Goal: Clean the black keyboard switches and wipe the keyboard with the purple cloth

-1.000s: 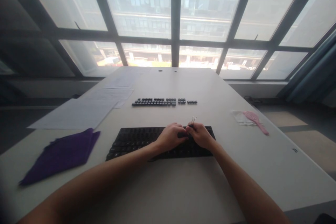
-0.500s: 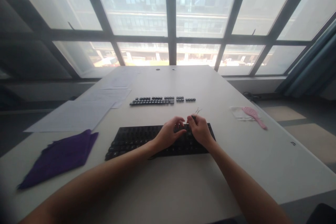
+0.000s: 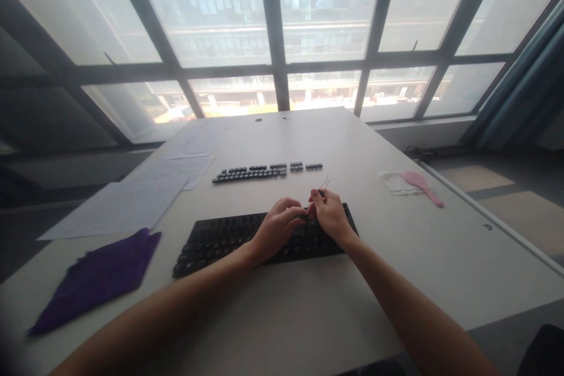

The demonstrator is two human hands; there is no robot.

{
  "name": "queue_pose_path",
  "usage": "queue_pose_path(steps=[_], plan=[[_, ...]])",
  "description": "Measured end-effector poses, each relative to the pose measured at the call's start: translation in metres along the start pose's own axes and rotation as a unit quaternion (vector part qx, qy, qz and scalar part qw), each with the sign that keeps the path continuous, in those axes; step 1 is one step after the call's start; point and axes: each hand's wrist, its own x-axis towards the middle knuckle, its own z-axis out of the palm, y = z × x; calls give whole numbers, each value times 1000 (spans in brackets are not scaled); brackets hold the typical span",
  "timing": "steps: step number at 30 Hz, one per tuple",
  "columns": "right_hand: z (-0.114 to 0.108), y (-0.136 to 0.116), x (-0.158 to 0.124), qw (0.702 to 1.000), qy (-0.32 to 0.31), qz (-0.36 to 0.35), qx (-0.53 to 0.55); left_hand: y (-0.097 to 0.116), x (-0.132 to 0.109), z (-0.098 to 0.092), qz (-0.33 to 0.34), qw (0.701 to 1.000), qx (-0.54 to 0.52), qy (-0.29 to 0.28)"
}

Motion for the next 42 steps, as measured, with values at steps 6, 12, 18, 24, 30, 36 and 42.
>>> queue_pose_path(steps=[6,12,18,24,30,36,42], plan=[[1,-2,1,1000,13,-14,12,-28,35,-27,-114,993,-13,25],[4,-1,-1,1000,-15,-24,11,-82,85,-19,-143,976,155,-57],[2,-3,0,999,-16,-26,25,-109,101,2,-141,965,217,-43],[-3,-6,4,999,-7,-23,42,-122,109,4,-144,960,240,-32],[-7,-10,5,997,5,-21,70,-130,112,7,-138,960,243,-22],[-12,-13,7,997,19,-18,76,-131,114,4,-134,958,252,-4],[-17,-12,11,997,17,-23,76,-132,110,-3,-132,953,274,-6]])
